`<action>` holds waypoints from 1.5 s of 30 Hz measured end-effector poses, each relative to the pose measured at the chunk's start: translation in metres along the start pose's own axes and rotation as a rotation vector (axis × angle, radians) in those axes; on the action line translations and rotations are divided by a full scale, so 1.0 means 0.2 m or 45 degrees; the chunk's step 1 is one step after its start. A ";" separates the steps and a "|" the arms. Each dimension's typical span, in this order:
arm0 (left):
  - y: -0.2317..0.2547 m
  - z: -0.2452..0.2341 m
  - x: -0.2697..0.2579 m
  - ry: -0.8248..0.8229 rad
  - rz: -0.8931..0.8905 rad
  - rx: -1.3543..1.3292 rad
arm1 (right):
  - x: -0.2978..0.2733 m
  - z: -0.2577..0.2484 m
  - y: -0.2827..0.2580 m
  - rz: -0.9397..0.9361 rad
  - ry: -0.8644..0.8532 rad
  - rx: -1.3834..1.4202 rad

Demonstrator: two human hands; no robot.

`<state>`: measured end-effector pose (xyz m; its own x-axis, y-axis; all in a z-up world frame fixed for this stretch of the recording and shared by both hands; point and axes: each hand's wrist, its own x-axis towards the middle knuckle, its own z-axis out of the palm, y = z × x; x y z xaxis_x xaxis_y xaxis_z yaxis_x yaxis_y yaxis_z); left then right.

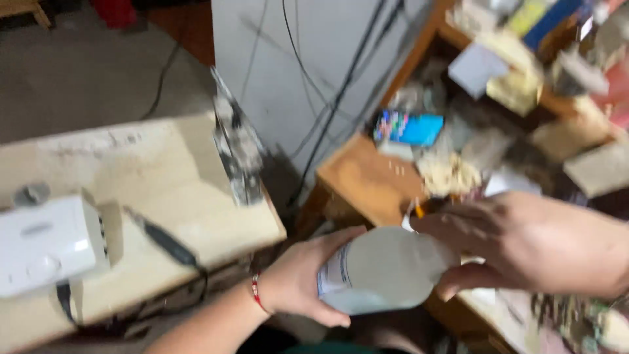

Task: Mixing dental materials in a cup and transferring liquid between bottles at a laboratory bench.

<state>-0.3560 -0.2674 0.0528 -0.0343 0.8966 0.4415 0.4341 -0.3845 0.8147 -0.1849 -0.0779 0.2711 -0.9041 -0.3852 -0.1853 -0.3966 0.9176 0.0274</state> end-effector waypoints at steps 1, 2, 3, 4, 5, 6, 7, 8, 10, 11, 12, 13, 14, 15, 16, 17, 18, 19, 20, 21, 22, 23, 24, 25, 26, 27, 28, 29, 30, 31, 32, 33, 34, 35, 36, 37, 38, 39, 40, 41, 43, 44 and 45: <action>-0.02 -0.07 0.05 0.014 0.014 0.009 | 0.04 -0.02 0.06 -0.007 -0.002 -0.021; -0.04 -0.13 0.10 0.027 0.029 -0.014 | 0.07 -0.04 0.12 0.422 -0.171 -0.095; -0.03 -0.17 0.10 0.014 0.022 -0.060 | 0.08 -0.03 0.14 0.863 -0.349 -0.138; -0.01 -0.24 0.14 0.003 0.014 -0.072 | 0.12 -0.12 0.15 0.870 -0.358 -0.123; 0.03 -0.32 0.17 -0.013 -0.062 -0.043 | 0.16 -0.22 0.17 0.828 -0.303 -0.201; 0.07 -0.40 0.20 -0.030 -0.138 -0.013 | 0.20 -0.32 0.17 0.785 -0.248 -0.279; 0.12 -0.49 0.22 -0.036 -0.134 -0.003 | 0.27 -0.45 0.18 0.791 -0.237 -0.280; 0.17 -0.58 0.23 -0.016 -0.115 -0.006 | 0.33 -0.57 0.18 0.245 -0.042 -0.202; 0.28 -0.71 0.23 -0.011 -0.108 -0.018 | 0.42 -0.75 0.16 -0.296 0.148 -0.108; 0.33 -0.78 0.24 0.013 -0.102 -0.017 | 0.45 -0.82 0.15 -0.252 0.153 -0.119; 0.38 -0.85 0.25 0.037 -0.094 -0.015 | 0.47 -0.88 0.14 -0.208 0.157 -0.129; 0.43 -0.90 0.25 0.016 -0.086 -0.005 | 0.48 -0.92 0.13 -0.190 0.174 -0.134; 0.48 -0.95 0.24 0.031 -0.052 0.034 | 0.48 -0.95 0.13 0.015 0.049 -0.134; 0.51 -1.01 0.26 0.046 -0.008 0.079 | 0.48 -0.98 0.14 0.222 -0.073 -0.138; 0.57 -1.07 0.27 0.026 0.010 0.095 | 0.50 -1.07 0.12 0.243 -0.051 -0.148; 0.63 -1.11 0.27 -0.055 -0.097 0.049 | 0.52 -1.13 0.09 0.179 -0.061 -0.191; 0.67 -1.15 0.27 -0.135 -0.205 0.006 | 0.53 -1.19 0.06 0.117 -0.074 -0.232; 0.71 -1.18 0.28 -0.169 -0.201 0.011 | 0.55 -1.23 0.02 0.146 -0.059 -0.221; 0.74 -1.20 0.28 -0.185 -0.160 -0.083 | 0.57 -1.27 -0.01 -0.120 0.149 -0.216; 0.76 -1.23 0.29 -0.195 -0.115 -0.175 | 0.59 -1.31 -0.03 -0.389 0.355 -0.225; 0.77 -1.24 0.30 -0.223 -0.107 -0.170 | 0.58 -1.28 -0.04 -0.362 0.368 -0.229; 0.79 -1.23 0.31 -0.221 -0.140 -0.102 | 0.57 -1.26 -0.04 -0.216 0.394 -0.156; 0.79 -1.22 0.31 -0.219 -0.172 -0.033 | 0.55 -1.23 -0.05 -0.069 0.418 -0.081; 0.81 -1.21 0.33 -0.229 -0.163 -0.035 | 0.52 -1.21 -0.06 -0.056 0.418 -0.085; 0.82 -1.20 0.33 -0.251 -0.192 -0.016 | 0.50 -1.19 -0.07 0.299 0.183 -0.095; 0.84 -1.20 0.34 -0.272 -0.222 0.008 | 0.48 -1.17 -0.09 0.648 -0.056 -0.102; 0.80 -1.19 0.34 -0.282 -0.214 0.010 | 0.47 -1.24 -0.11 0.659 -0.052 -0.104; 0.76 -1.18 0.34 -0.313 -0.091 -0.106 | 0.47 -1.30 -0.12 0.175 0.224 -0.118; 0.72 -1.17 0.35 -0.345 0.031 -0.223 | 0.47 -1.37 -0.13 -0.320 0.479 -0.131; 0.76 -1.17 0.37 -0.353 0.042 -0.213 | 0.46 -1.37 -0.14 -0.313 0.486 -0.145; 0.80 -1.17 0.39 -0.443 0.052 -0.195 | 0.46 -1.37 -0.15 -0.444 0.534 -0.221; 0.84 -1.18 0.43 -0.530 0.074 -0.165 | 0.46 -1.39 -0.14 -0.578 0.577 -0.315; 0.95 -1.19 0.48 -0.534 0.097 -0.141 | 0.44 -1.34 -0.13 -0.574 0.581 -0.348; 1.07 -1.19 0.50 -0.476 -0.240 -0.321 | 0.42 -1.27 -0.13 -0.259 0.619 -0.266; 1.17 -1.19 0.51 -0.405 -0.578 -0.493 | 0.40 -1.20 -0.13 0.056 0.650 -0.178; 1.14 -1.20 0.54 -0.417 -0.568 -0.483 | 0.38 -1.21 -0.12 0.068 0.657 -0.190; 1.11 -1.21 0.57 -0.427 -0.599 -0.427 | 0.37 -1.21 -0.11 0.457 0.420 -0.035; 1.08 -1.22 0.58 -0.441 -0.635 -0.373 | 0.35 -1.21 -0.11 0.834 0.164 0.136; 1.01 -1.21 0.57 -0.457 -0.630 -0.366 | 0.35 -1.25 -0.12 0.849 0.174 0.137; 0.93 -1.19 0.58 -0.481 -0.350 -0.345 | 0.35 -1.30 -0.10 0.356 0.398 -0.052; 0.84 -1.16 0.64 -0.511 -0.054 -0.318 | 0.34 -1.37 -0.08 -0.141 0.585 -0.252; 0.84 -1.14 0.69 -0.628 -0.120 -0.249 | 0.33 -1.39 -0.07 -0.219 0.644 -0.281; 0.83 -1.11 0.72 -0.749 -0.198 -0.179 | 0.32 -1.40 -0.07 -0.296 0.707 -0.297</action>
<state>-0.4892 -0.2499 0.3350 0.4316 0.8997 0.0652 0.3397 -0.2291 0.9122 -0.2827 -0.1425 0.5333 -0.7132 -0.6225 0.3221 -0.5599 0.7825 0.2724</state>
